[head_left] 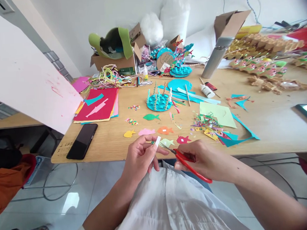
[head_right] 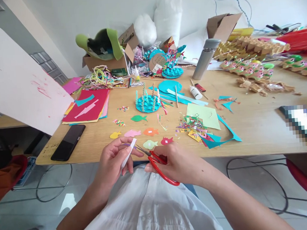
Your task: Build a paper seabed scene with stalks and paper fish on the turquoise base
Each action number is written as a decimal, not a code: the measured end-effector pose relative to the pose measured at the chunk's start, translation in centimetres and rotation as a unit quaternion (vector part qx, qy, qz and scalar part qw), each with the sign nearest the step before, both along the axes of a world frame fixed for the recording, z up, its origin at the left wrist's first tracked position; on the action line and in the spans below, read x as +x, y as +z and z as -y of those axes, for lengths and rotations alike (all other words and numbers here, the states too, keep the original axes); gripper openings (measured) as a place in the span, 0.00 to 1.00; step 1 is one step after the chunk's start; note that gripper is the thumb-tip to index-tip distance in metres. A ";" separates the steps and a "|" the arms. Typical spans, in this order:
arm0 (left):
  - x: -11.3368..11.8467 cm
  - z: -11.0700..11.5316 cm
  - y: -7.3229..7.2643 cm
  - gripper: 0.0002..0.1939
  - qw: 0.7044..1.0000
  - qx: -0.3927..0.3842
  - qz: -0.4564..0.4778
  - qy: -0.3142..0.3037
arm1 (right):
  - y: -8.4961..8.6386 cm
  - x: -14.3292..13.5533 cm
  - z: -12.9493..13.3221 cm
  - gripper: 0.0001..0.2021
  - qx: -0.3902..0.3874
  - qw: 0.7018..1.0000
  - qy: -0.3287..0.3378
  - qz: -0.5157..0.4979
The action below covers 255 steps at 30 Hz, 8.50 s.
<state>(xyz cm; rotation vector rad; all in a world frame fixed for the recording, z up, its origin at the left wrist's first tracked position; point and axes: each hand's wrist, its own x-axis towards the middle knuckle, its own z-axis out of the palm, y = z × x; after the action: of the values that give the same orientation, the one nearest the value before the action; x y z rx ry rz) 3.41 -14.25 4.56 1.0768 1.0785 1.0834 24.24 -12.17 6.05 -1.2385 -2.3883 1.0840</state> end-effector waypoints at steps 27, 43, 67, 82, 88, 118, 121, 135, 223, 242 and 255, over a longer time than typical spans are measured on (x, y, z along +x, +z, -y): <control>0.0 0.1 -0.1 0.16 1.000 -0.014 -0.006 -0.023 | -0.3 -0.7 -0.1 0.25 -0.036 0.998 -0.007 -0.051; -0.2 0.1 -0.3 0.15 0.999 -0.012 -0.029 -0.034 | -0.3 -0.4 0.1 0.26 -0.050 0.997 -0.013 -0.062; -2.1 -0.7 -0.3 0.06 0.997 0.077 -0.001 0.027 | 1.3 -0.4 0.3 0.19 0.367 0.923 0.075 0.085; -2.6 -0.5 -0.5 0.08 0.993 0.105 -0.057 0.024 | 1.6 -1.4 0.1 0.18 0.474 0.867 0.112 0.105; -2.4 -0.6 -0.6 0.02 0.993 0.085 -0.083 0.023 | 1.6 -1.7 0.1 0.17 0.498 0.851 0.125 0.114; -1.6 -0.9 -2.0 0.02 0.970 0.122 0.034 0.208 | -1.0 -8.3 -1.6 0.16 -0.096 0.893 -0.190 -0.397; -1.8 -1.0 -2.1 0.04 0.969 0.128 0.008 0.212 | -1.0 -9.0 -1.8 0.15 -0.102 0.892 -0.191 -0.397; -2.5 -1.0 -2.0 0.06 0.944 0.219 -0.141 0.200 | -0.1 -9.2 -4.5 0.09 -0.042 0.931 -0.172 -0.318; -2.9 -2.7 -6.3 0.19 0.675 0.239 -0.695 0.063 | -2.6 -11.4 -14.6 0.10 0.016 0.959 0.062 0.275; -2.2 -3.3 -6.1 0.17 0.674 0.238 -0.698 0.049 | -3.0 -11.2 -14.9 0.10 0.041 0.959 0.077 0.271; -2.2 -3.3 -6.5 0.17 0.669 0.243 -0.700 0.057 | -2.8 -10.7 -14.9 0.09 0.048 0.962 0.072 0.260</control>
<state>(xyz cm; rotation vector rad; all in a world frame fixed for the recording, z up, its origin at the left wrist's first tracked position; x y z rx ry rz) 1.18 -10.91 -1.97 2.4761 2.0979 0.4415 13.54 2.76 3.21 -1.4797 -2.9154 0.7272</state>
